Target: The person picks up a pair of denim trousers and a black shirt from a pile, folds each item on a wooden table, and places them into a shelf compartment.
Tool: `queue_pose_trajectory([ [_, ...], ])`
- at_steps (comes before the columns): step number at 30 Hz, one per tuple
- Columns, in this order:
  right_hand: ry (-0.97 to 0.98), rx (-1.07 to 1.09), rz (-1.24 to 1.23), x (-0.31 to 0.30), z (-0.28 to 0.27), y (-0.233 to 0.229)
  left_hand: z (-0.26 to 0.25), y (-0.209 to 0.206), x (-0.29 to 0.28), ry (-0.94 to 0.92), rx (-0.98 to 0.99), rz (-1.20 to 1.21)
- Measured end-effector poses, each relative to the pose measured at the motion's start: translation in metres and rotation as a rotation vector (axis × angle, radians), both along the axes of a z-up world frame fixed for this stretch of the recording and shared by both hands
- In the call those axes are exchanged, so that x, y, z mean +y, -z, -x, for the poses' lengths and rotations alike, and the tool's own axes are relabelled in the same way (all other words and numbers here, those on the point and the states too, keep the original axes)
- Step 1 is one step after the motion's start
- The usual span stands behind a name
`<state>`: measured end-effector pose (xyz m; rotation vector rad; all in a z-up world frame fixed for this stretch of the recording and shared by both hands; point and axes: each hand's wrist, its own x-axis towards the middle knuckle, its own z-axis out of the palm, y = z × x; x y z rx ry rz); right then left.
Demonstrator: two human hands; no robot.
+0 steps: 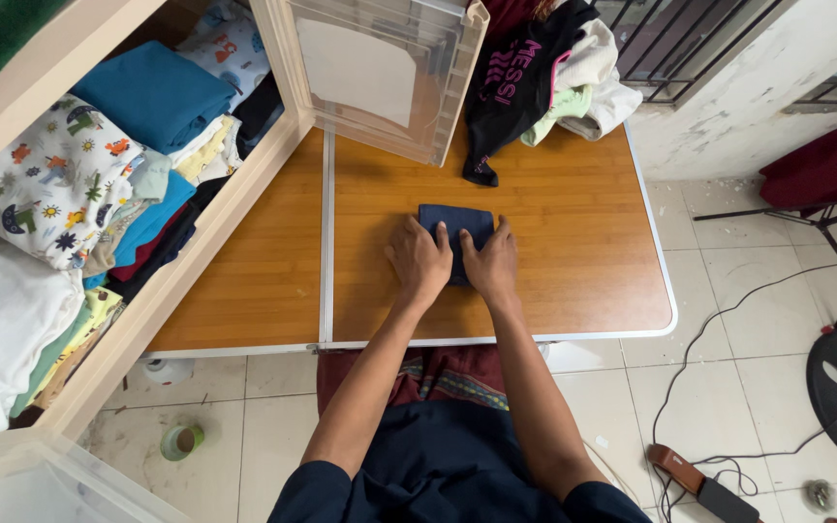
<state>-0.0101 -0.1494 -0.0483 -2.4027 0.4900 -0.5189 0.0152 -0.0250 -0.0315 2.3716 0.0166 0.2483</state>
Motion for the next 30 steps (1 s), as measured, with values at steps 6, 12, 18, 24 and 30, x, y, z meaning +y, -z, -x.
queue_pose_trajectory([
  [6, 0.012, 0.063, -0.097, -0.009, -0.006, 0.002, -0.01, 0.006, 0.004, -0.016, 0.157, 0.046],
  [12, -0.006, 0.248, -0.603, -0.001, 0.008, -0.049, -0.011, -0.008, 0.02, 0.024, 0.309, 0.185],
  [18, -0.129, 0.225, -0.887, 0.008, 0.012, -0.059, 0.002, -0.019, 0.036, 0.067, 0.272, 0.478],
  [24, -0.236, 0.194, -0.941, 0.021, 0.009, -0.068, 0.006, -0.021, 0.053, 0.069, 0.209, 0.589],
  [30, -0.298, 0.082, -0.853, 0.049, 0.005, -0.08, 0.007, -0.028, 0.072, -0.044, 0.213, 0.592],
])
